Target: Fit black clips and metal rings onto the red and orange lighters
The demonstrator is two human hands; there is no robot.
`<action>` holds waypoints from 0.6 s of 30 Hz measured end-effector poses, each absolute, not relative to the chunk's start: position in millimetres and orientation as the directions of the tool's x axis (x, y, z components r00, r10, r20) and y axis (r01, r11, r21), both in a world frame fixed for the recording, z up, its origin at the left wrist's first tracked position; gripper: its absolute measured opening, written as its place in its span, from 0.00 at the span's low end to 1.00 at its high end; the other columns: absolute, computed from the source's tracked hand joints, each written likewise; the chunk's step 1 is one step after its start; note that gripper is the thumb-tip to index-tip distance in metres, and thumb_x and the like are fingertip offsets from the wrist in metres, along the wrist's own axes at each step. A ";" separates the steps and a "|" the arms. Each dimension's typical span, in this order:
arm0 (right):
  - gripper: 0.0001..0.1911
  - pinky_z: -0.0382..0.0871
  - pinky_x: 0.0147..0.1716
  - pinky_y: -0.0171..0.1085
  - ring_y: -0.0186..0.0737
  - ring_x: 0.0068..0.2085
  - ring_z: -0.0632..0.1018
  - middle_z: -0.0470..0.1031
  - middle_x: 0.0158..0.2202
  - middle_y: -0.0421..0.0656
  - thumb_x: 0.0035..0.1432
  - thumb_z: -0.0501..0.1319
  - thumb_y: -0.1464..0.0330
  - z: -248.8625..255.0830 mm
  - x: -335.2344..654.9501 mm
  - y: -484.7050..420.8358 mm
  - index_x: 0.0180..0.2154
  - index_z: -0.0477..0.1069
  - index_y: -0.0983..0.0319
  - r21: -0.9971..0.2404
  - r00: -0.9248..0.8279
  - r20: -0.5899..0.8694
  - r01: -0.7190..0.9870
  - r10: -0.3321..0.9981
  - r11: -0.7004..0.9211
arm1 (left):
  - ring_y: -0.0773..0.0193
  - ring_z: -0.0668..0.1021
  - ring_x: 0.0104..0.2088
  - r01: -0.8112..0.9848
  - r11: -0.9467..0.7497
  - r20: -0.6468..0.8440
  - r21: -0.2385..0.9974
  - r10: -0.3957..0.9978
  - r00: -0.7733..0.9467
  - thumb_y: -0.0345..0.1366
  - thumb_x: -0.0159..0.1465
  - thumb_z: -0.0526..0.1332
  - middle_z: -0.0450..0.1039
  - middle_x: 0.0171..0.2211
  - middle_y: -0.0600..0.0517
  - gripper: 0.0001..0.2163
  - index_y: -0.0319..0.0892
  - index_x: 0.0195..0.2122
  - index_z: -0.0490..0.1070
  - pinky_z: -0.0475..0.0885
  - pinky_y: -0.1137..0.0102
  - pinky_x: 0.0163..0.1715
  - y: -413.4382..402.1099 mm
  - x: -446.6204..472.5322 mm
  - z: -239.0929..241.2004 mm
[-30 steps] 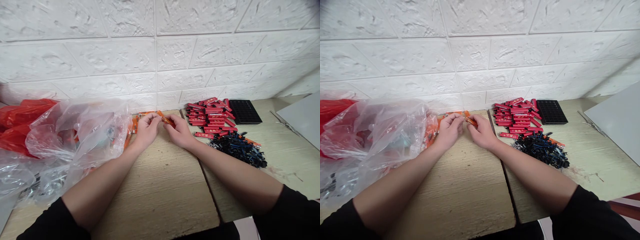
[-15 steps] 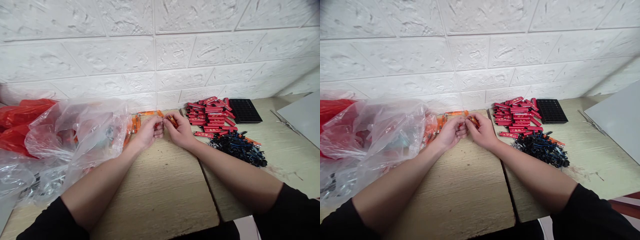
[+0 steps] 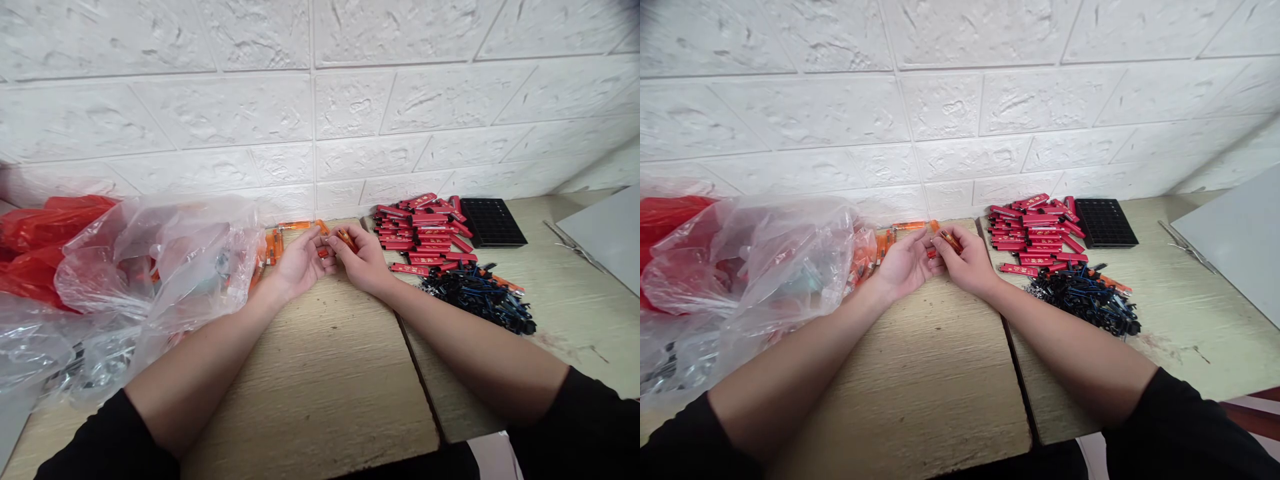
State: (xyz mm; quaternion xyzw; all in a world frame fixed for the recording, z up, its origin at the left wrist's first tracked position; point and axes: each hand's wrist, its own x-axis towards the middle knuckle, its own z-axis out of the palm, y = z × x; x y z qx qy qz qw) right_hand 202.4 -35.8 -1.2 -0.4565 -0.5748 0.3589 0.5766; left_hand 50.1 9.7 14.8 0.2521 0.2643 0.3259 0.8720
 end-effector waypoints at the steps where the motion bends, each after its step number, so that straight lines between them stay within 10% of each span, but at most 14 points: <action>1: 0.15 0.74 0.36 0.40 0.39 0.34 0.77 0.79 0.34 0.42 0.70 0.66 0.53 -1.2 202.2 -36.1 0.40 0.76 0.59 -0.941 0.077 0.329 0.105 0.941 0.321 | 0.66 0.73 0.24 -0.442 0.666 -0.303 0.601 0.701 0.645 0.42 0.73 0.62 0.72 0.28 0.51 0.11 0.39 0.38 0.74 0.72 0.70 0.26 9.6 50.4 15.2; 10: 0.12 0.75 0.41 0.42 0.42 0.40 0.79 0.80 0.39 0.44 0.68 0.67 0.57 1.2 203.1 -36.4 0.43 0.77 0.58 -0.939 0.097 0.340 0.088 0.935 0.332 | 0.67 0.72 0.23 -0.443 0.680 -0.298 0.584 0.687 0.662 0.40 0.74 0.61 0.73 0.29 0.50 0.11 0.37 0.39 0.76 0.71 0.69 0.25 11.5 48.6 13.0; 18: 0.20 0.61 0.26 0.36 0.36 0.29 0.64 0.63 0.29 0.37 0.67 0.64 0.47 -0.4 206.6 -34.4 0.42 0.72 0.57 -0.974 0.124 0.160 -0.141 0.979 0.177 | 0.63 0.78 0.30 -0.396 0.666 -0.311 0.632 0.686 0.658 0.38 0.74 0.59 0.76 0.32 0.46 0.13 0.34 0.39 0.77 0.76 0.68 0.32 11.9 47.5 11.6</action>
